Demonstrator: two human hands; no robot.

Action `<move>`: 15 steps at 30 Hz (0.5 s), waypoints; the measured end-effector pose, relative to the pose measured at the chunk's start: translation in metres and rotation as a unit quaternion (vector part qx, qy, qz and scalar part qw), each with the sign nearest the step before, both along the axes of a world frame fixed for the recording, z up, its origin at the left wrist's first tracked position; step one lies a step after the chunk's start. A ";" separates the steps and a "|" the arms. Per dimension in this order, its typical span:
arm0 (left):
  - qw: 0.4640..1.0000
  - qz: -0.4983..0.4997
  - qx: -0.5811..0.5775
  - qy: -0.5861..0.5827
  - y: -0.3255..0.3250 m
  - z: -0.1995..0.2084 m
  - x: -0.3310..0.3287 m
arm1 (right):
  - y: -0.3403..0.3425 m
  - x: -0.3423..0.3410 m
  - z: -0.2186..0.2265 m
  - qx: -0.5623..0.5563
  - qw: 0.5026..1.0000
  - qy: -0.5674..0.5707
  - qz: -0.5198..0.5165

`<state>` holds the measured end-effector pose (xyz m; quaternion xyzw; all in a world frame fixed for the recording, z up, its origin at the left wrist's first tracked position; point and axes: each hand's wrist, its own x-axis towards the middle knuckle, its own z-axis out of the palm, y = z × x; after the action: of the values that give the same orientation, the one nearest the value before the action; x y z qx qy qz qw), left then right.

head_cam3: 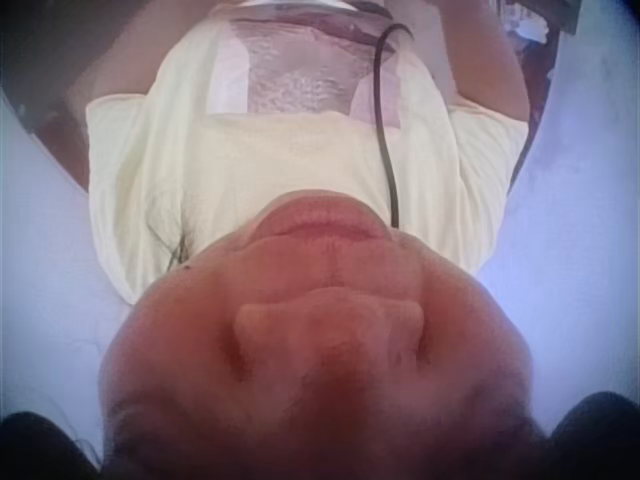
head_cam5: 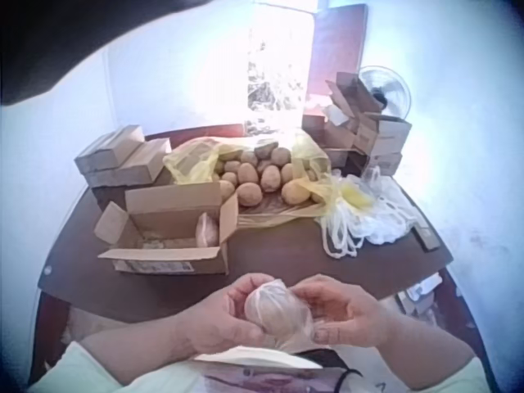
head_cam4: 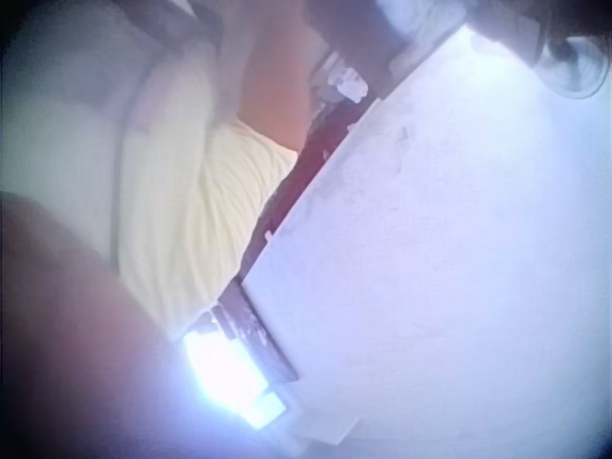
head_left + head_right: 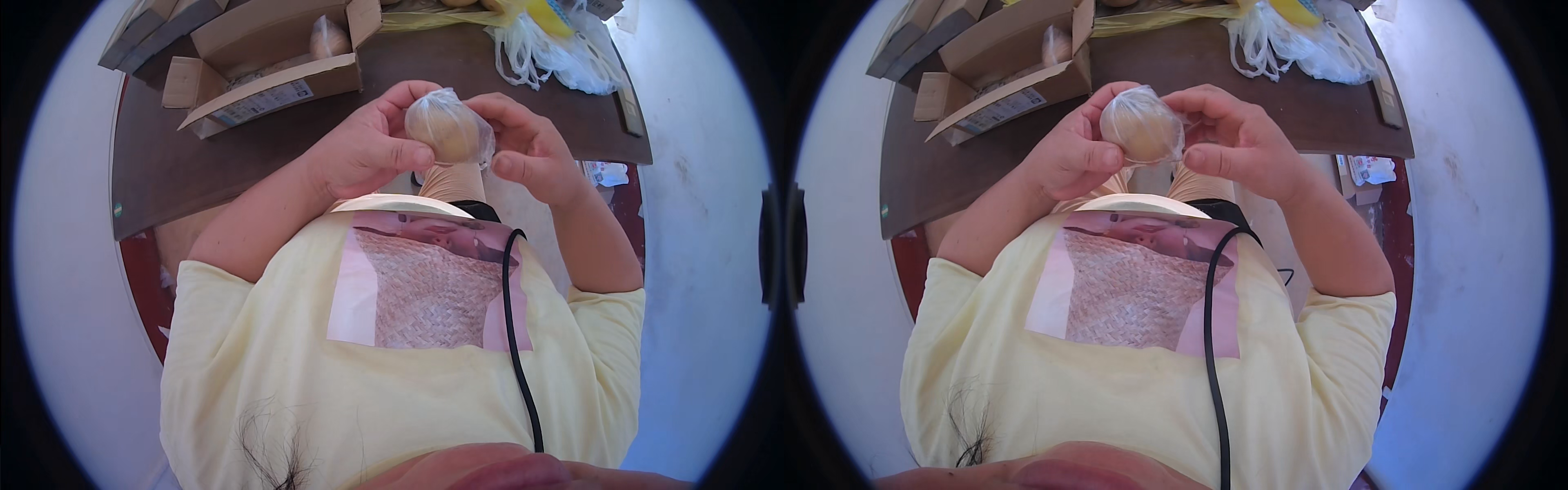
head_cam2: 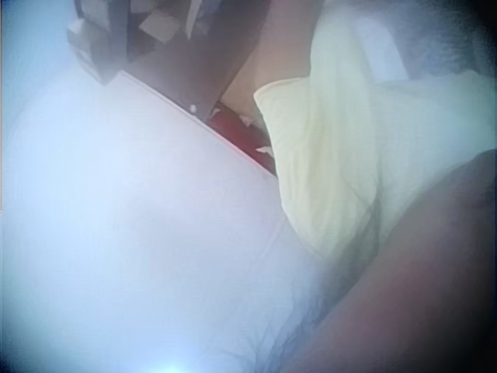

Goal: The person places onions into small plastic bags, ties them, and puts them into a cardboard box. The person repeats this process for several onions and then closes the box flaps.

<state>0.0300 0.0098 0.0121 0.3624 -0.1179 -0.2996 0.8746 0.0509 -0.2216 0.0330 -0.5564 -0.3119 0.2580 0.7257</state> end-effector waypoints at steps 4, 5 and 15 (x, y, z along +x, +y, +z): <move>0.996 0.054 0.044 -0.054 -0.002 0.006 -0.001 | 0.008 -0.017 0.000 -0.004 0.998 -0.007 -0.054; 0.991 0.073 0.072 -0.081 -0.003 0.006 -0.001 | 0.010 -0.021 0.000 -0.006 0.997 0.008 -0.074; 0.961 0.207 0.152 -0.105 -0.006 0.017 -0.009 | 0.029 -0.019 -0.004 0.020 0.984 0.110 -0.139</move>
<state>0.0207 0.0035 0.0296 0.5369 -0.0842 -0.0862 0.8350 0.0320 -0.1924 0.0293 -0.5477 -0.1545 0.2078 0.7956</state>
